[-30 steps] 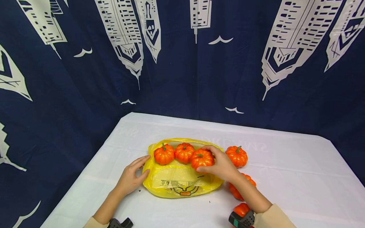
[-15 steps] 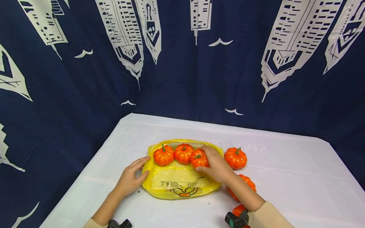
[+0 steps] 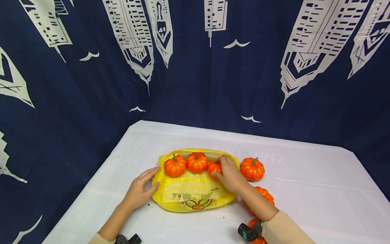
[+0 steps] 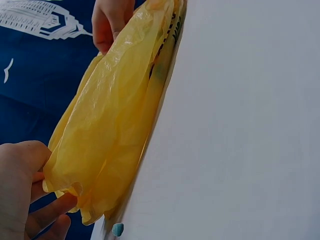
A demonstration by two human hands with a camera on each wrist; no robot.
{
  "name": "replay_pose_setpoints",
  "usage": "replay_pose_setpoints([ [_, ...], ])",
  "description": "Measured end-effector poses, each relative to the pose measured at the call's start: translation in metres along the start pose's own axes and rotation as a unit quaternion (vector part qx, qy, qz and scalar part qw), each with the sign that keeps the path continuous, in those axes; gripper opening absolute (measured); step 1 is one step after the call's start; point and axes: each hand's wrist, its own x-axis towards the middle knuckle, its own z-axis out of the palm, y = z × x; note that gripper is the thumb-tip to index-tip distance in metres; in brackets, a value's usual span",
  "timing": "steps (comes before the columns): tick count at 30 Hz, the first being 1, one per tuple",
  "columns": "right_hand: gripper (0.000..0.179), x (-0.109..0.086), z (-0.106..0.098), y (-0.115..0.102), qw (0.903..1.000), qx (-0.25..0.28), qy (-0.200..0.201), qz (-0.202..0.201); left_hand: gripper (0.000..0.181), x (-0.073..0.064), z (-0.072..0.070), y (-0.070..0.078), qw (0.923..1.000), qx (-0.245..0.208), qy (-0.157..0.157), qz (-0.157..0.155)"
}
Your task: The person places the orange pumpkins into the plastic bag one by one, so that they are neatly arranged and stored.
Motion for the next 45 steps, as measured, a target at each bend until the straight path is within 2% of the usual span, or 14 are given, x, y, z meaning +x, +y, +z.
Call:
replay_pose_setpoints([
  [7, 0.05, 0.001, 0.0, 0.003, 0.9999, -0.008, 0.012, -0.007, 0.052, 0.002, 0.0, 0.001, 1.0, -0.007, -0.003, 0.001],
  [22, 0.059, 0.0, -0.001, 0.004, 0.9998, -0.003, 0.018, -0.003, 0.052, 0.002, -0.001, 0.002, 1.0, -0.002, 0.0, 0.009],
  [27, 0.059, -0.001, -0.008, 0.0, 0.9998, -0.004, 0.02, -0.004, 0.051, 0.001, -0.002, 0.002, 1.0, 0.002, 0.001, 0.008],
  [35, 0.057, -0.012, -0.025, 0.001, 0.9991, 0.032, 0.014, -0.023, 0.051, 0.001, -0.002, 0.001, 0.9999, 0.003, 0.002, 0.013],
  [42, 0.058, -0.025, -0.04, 0.014, 0.9965, 0.063, 0.048, -0.026, 0.05, 0.001, -0.001, 0.001, 0.9999, -0.003, 0.0, 0.012],
  [45, 0.058, -0.03, -0.047, 0.019, 0.9958, 0.066, 0.06, -0.015, 0.05, 0.001, -0.001, 0.001, 1.0, -0.003, -0.002, 0.006],
])
